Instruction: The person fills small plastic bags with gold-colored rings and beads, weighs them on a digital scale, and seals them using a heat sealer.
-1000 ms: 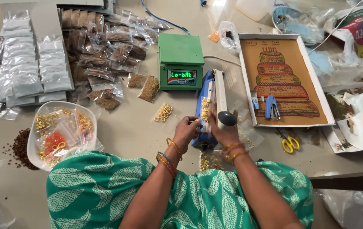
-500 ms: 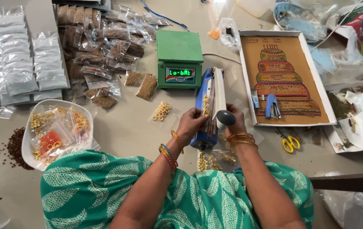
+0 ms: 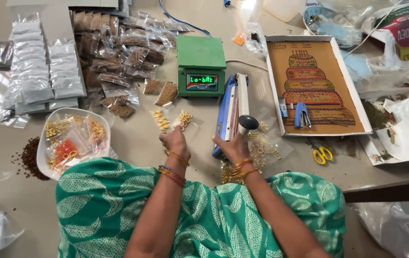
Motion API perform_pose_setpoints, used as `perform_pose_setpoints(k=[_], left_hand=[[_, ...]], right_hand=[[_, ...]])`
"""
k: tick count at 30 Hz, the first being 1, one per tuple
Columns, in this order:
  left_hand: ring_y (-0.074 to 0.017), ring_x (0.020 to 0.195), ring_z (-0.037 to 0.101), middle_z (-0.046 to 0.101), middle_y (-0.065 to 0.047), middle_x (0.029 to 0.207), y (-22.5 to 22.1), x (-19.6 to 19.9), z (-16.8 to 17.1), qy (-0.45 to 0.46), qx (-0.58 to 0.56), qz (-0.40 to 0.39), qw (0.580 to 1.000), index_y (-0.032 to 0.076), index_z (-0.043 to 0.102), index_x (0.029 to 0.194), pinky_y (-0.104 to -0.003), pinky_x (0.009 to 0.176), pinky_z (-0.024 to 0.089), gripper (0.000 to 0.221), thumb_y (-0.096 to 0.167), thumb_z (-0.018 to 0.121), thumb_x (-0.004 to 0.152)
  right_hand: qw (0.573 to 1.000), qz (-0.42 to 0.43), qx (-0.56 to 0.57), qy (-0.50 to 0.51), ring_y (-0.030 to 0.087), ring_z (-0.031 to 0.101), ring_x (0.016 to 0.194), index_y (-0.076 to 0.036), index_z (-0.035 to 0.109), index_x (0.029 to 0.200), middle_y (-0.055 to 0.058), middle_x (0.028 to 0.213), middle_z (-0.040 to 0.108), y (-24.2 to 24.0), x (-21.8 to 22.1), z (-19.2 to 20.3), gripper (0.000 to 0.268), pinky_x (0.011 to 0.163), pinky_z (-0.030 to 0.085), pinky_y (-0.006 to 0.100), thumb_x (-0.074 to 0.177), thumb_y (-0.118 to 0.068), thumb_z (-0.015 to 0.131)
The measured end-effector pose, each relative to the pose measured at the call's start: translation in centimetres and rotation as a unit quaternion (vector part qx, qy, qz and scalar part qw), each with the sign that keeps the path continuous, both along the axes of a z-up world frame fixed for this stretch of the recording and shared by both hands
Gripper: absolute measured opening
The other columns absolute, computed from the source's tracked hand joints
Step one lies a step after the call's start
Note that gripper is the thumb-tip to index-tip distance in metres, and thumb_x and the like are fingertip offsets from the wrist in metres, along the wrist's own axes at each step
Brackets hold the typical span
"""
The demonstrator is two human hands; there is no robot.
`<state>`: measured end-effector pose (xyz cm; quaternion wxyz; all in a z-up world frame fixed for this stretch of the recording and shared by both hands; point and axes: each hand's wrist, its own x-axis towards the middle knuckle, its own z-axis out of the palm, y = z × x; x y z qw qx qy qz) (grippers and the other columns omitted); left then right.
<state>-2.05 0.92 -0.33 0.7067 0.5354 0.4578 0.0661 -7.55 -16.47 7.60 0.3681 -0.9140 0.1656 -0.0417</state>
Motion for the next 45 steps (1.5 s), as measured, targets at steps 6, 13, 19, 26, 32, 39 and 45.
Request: perform_pose_setpoints(k=[6, 13, 19, 26, 32, 39, 45], left_hand=[[-0.0284, 0.116, 0.058, 0.055, -0.016, 0.128, -0.1, -1.7, 1.6, -0.058, 0.025, -0.057, 0.996, 0.006, 0.036, 0.146, -0.04, 0.099, 0.05, 0.079, 0.017, 0.075, 0.078], [-0.024, 0.117, 0.057, 0.06, -0.015, 0.131, -0.7, -2.1, 1.5, -0.066, -0.038, -0.149, 0.986, 0.009, 0.042, 0.146, -0.037, 0.1, 0.046, 0.074, 0.023, 0.074, 0.081], [-0.0255, 0.114, 0.06, 0.061, -0.015, 0.13, -1.0, -1.6, 1.8, -0.075, -0.023, -0.155, 0.985, 0.009, 0.045, 0.143, -0.038, 0.098, 0.049, 0.07, 0.024, 0.073, 0.081], [-0.0266, 0.111, 0.062, 0.065, -0.016, 0.125, -1.4, -2.4, 4.5, -0.059, -0.034, -0.17, 0.983, 0.009, 0.047, 0.139, -0.039, 0.095, 0.051, 0.064, 0.023, 0.072, 0.082], [-0.0258, 0.113, 0.061, 0.063, -0.015, 0.127, -1.0, -2.5, 4.9, -0.031, -0.045, -0.147, 0.988, 0.013, 0.042, 0.143, -0.04, 0.096, 0.05, 0.067, 0.022, 0.071, 0.083], [-0.0262, 0.109, 0.063, 0.065, -0.014, 0.124, -0.1, -2.8, 5.1, -0.021, -0.064, -0.122, 0.99, 0.013, 0.04, 0.144, -0.04, 0.094, 0.052, 0.069, 0.021, 0.071, 0.082], [-0.025, 0.113, 0.06, 0.064, -0.013, 0.126, 0.0, -2.9, 4.7, -0.034, -0.068, -0.112, 0.991, 0.014, 0.038, 0.146, -0.038, 0.097, 0.049, 0.072, 0.02, 0.07, 0.082]], right_hand=[[0.992, -0.03, -0.114, 0.045, 0.048, 0.065, 0.109, -0.001, 0.043, 0.139, 0.03, 0.121, 0.063, 0.5, 1.3, -2.6, 0.089, 0.096, 0.055, 0.053, 0.067, -0.04, 0.079], [0.992, -0.049, -0.112, 0.022, 0.056, 0.058, 0.109, -0.019, 0.031, 0.153, 0.037, 0.141, 0.042, 4.4, -2.2, 0.4, 0.101, 0.089, 0.054, 0.056, 0.066, -0.036, 0.08], [0.984, -0.001, -0.116, 0.137, 0.052, 0.065, 0.108, -0.014, 0.036, 0.148, 0.031, 0.119, 0.066, 4.4, -5.4, -0.1, 0.094, 0.097, 0.053, 0.056, 0.072, -0.048, 0.078], [0.971, 0.042, -0.132, 0.193, 0.052, 0.065, 0.106, -0.007, 0.027, 0.148, 0.031, 0.124, 0.06, 4.6, -9.7, 0.3, 0.104, 0.091, 0.055, 0.057, 0.071, -0.051, 0.081], [0.977, 0.089, -0.143, 0.132, 0.053, 0.062, 0.11, -0.003, 0.023, 0.147, 0.033, 0.127, 0.056, 3.7, -9.2, -3.6, 0.11, 0.093, 0.052, 0.057, 0.069, -0.049, 0.086], [0.988, 0.065, -0.088, 0.11, 0.05, 0.066, 0.108, -0.015, 0.022, 0.155, 0.031, 0.13, 0.06, 6.0, -7.3, 1.1, 0.103, 0.092, 0.056, 0.054, 0.075, -0.041, 0.08], [0.98, 0.067, -0.112, 0.149, 0.05, 0.067, 0.104, -0.027, 0.003, 0.162, 0.03, 0.122, 0.064, 4.3, -1.5, -1.9, 0.118, 0.094, 0.055, 0.052, 0.075, -0.051, 0.08]])
